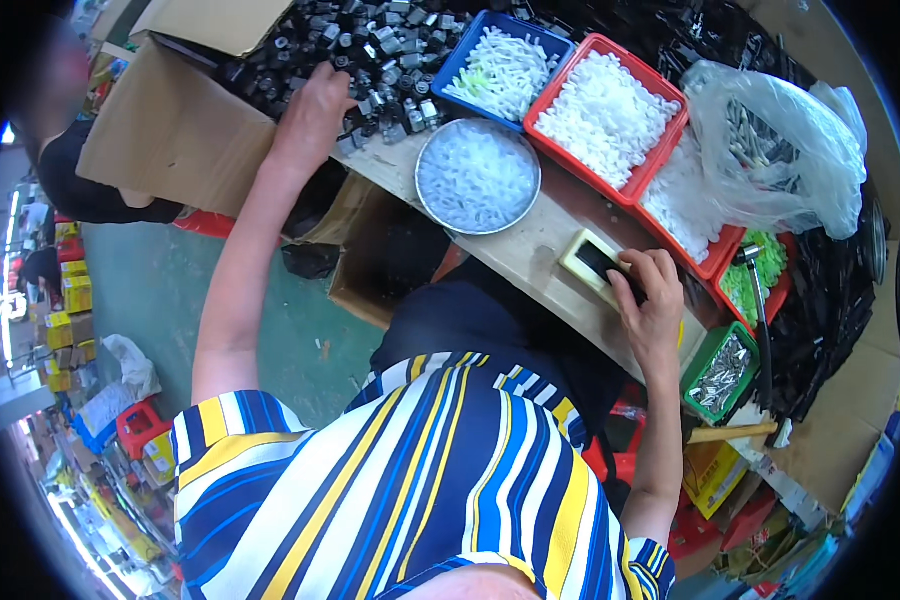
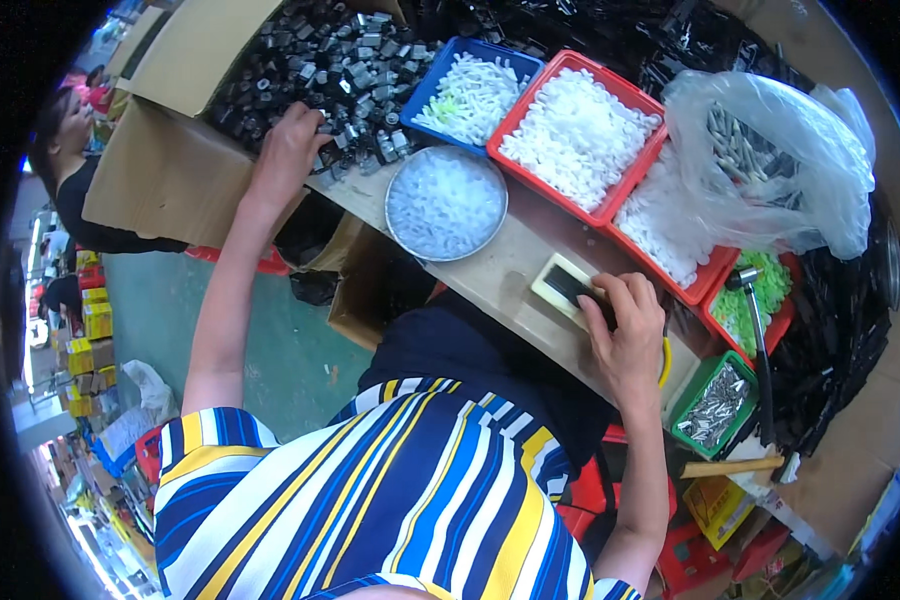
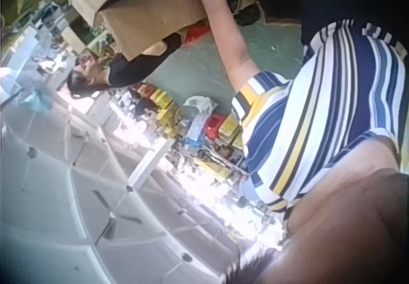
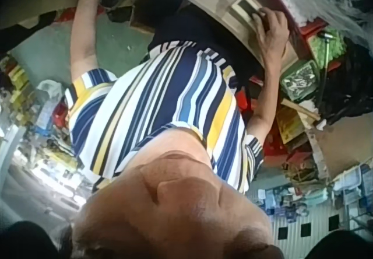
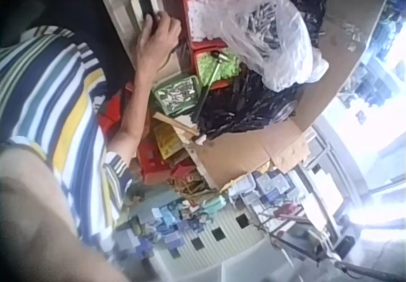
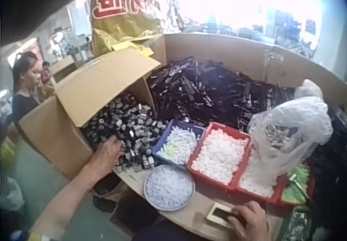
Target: Assembling small plastic parts using a jig, hammer, and pliers.
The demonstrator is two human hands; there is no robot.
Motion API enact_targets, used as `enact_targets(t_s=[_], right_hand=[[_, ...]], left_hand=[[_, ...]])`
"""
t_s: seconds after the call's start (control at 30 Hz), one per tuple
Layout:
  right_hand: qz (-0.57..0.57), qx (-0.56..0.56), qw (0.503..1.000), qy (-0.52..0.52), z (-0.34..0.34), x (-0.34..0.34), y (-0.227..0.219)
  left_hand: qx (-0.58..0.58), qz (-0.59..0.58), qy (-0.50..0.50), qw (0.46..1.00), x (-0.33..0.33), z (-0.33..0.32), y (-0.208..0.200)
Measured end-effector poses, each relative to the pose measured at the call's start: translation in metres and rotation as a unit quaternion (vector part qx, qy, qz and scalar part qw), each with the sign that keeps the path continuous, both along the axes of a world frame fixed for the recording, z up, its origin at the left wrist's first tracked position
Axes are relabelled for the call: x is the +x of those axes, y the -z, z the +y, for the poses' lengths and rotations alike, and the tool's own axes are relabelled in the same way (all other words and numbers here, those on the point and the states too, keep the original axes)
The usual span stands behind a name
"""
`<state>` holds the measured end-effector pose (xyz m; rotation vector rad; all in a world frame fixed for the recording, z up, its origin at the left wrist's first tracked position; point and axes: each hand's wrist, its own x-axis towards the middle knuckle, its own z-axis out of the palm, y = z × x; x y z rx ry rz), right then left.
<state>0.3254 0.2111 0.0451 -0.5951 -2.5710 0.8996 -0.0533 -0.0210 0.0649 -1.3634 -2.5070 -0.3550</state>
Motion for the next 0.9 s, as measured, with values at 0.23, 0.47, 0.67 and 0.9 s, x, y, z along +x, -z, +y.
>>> enact_targets(t_s=[0.23,0.47,0.67,0.9], right_hand=[[0.001,0.064,0.998,-0.029,0.000,-0.009,0.007],[0.022,0.086,0.996,-0.028,0.001,-0.007,0.005],[0.025,0.000,1.000,0.000,0.003,-0.013,0.003],[-0.046,-0.135,0.986,0.081,0.002,-0.018,0.006]], left_hand=[[0.091,-0.039,-0.003,0.995,0.005,0.002,-0.013],[0.295,-0.640,-0.006,0.709,0.059,0.019,-0.021],[0.254,-0.791,0.027,0.556,0.131,0.044,-0.005],[0.198,-0.851,0.043,0.485,0.182,0.067,0.013]])
